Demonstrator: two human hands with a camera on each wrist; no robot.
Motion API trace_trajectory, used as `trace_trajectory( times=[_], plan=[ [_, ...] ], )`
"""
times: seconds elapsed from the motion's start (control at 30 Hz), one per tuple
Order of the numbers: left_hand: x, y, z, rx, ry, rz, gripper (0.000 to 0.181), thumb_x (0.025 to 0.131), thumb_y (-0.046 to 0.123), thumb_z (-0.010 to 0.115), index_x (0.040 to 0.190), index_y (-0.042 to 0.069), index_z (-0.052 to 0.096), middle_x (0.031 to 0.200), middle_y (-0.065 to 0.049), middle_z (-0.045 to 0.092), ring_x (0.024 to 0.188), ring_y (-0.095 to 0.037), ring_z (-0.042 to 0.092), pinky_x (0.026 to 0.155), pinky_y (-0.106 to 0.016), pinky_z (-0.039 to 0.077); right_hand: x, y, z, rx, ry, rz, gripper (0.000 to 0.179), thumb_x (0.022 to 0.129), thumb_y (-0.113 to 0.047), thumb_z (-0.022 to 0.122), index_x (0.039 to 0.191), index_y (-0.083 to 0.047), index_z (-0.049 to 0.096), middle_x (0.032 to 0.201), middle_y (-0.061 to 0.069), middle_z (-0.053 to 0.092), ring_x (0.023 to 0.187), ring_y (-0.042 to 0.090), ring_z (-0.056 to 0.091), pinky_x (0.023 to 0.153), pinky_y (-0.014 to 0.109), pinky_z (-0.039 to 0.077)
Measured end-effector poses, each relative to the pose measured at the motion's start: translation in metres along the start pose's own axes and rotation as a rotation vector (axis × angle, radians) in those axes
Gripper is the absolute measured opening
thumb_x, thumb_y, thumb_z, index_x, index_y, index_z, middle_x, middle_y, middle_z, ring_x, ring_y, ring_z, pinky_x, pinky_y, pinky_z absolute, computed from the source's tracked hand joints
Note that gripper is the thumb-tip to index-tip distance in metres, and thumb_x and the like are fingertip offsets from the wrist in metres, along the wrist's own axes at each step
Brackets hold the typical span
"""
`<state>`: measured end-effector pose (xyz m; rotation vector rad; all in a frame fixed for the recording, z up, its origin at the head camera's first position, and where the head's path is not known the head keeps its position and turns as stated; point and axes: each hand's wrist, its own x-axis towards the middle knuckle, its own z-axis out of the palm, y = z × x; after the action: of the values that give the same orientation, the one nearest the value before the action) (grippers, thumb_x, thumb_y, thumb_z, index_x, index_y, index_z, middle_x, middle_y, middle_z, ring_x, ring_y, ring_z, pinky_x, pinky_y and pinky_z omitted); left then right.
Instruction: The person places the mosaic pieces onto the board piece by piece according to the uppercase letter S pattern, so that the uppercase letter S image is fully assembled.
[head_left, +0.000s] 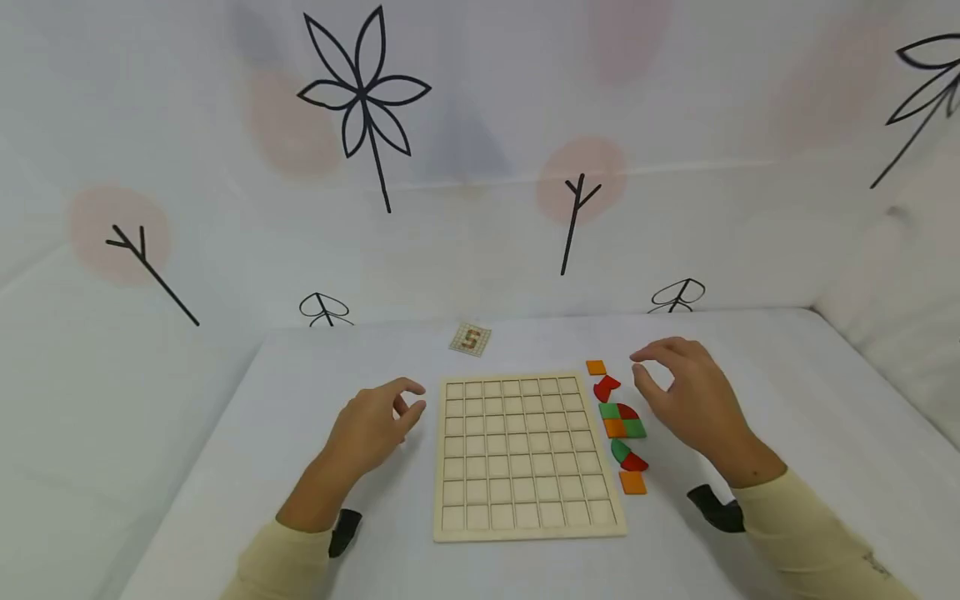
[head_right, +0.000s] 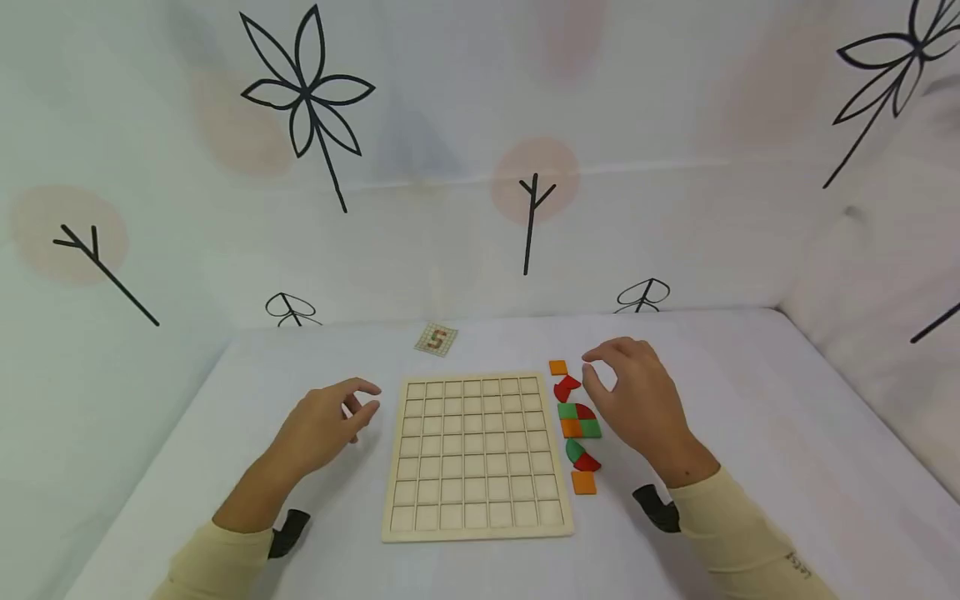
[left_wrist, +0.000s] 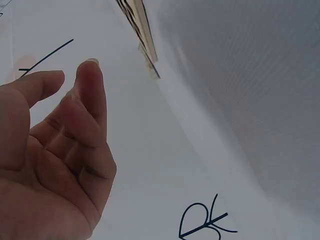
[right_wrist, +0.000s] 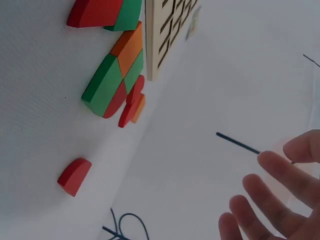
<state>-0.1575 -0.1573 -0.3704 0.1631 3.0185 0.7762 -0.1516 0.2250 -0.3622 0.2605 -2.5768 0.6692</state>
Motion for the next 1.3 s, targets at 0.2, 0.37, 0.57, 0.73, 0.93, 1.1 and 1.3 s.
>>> trace_trajectory(
  times=[0.2,0.37,0.57,0.73,0.93,1.1,1.3],
  plan=[
    [0.000,-0.005,0.013,-0.064,-0.108,-0.034,0.032,0.096,0.034,0.067,0.126,0.023,0.065,0.081,0.007,0.065,0.054,-0.013,0.056,0.054,-0.029,0.042,-0.002,0.009,0.006,0.046,0.044,0.047,0.016,0.092,-0.009,0.065,0.103,0.000,0.073,0.106,0.019,0.066,0.099,0.034,0.056,0.075,0.051,0.053],
    [0.001,-0.008,0.020,-0.071,-0.177,-0.050,0.039,0.094,0.035,0.069,0.131,0.023,0.062,0.082,0.006,0.064,0.056,-0.012,0.057,0.058,-0.029,0.043,-0.003,0.022,0.009,0.043,-0.045,0.102,0.019,0.094,-0.011,0.065,0.107,-0.001,0.072,0.102,0.016,0.067,0.091,0.028,0.057,0.071,0.031,0.051],
    [0.005,-0.012,0.023,-0.033,-0.240,-0.040,0.053,0.091,0.037,0.073,0.139,0.024,0.056,0.081,0.007,0.062,0.058,-0.011,0.057,0.059,-0.030,0.042,0.000,0.033,0.014,0.054,-0.238,0.122,0.022,0.094,-0.014,0.067,0.113,-0.003,0.071,0.103,0.015,0.065,0.088,0.027,0.058,0.064,0.023,0.049],
    [0.007,-0.019,0.026,-0.022,-0.292,0.013,0.062,0.087,0.039,0.077,0.142,0.024,0.054,0.086,0.005,0.059,0.065,-0.011,0.055,0.062,-0.030,0.041,0.002,0.039,0.019,0.097,-0.471,0.058,0.015,0.091,-0.016,0.072,0.105,-0.010,0.072,0.088,0.002,0.063,0.083,0.018,0.056,0.064,0.024,0.048],
    [0.006,-0.028,0.028,0.000,-0.325,0.104,0.074,0.085,0.043,0.079,0.149,0.024,0.047,0.094,0.004,0.053,0.078,-0.011,0.047,0.070,-0.030,0.040,0.003,0.039,0.023,0.156,-0.646,0.004,0.014,0.090,-0.021,0.075,0.101,-0.016,0.070,0.082,-0.005,0.060,0.077,0.013,0.053,0.063,0.022,0.048],
    [0.007,-0.028,0.027,-0.005,-0.339,0.104,0.078,0.085,0.043,0.078,0.152,0.025,0.043,0.096,0.003,0.052,0.078,-0.012,0.046,0.070,-0.031,0.039,0.008,0.036,0.028,0.098,-0.617,0.025,0.017,0.092,-0.018,0.072,0.107,-0.011,0.070,0.086,-0.001,0.062,0.077,0.015,0.053,0.060,0.024,0.048],
    [0.007,-0.029,0.032,0.007,-0.345,0.101,0.080,0.085,0.043,0.079,0.153,0.026,0.041,0.096,0.002,0.052,0.080,-0.013,0.048,0.071,-0.032,0.040,0.015,0.035,0.033,0.049,-0.596,0.080,0.019,0.093,-0.018,0.070,0.110,-0.008,0.070,0.092,0.005,0.063,0.080,0.019,0.053,0.060,0.027,0.048]
  ],
)
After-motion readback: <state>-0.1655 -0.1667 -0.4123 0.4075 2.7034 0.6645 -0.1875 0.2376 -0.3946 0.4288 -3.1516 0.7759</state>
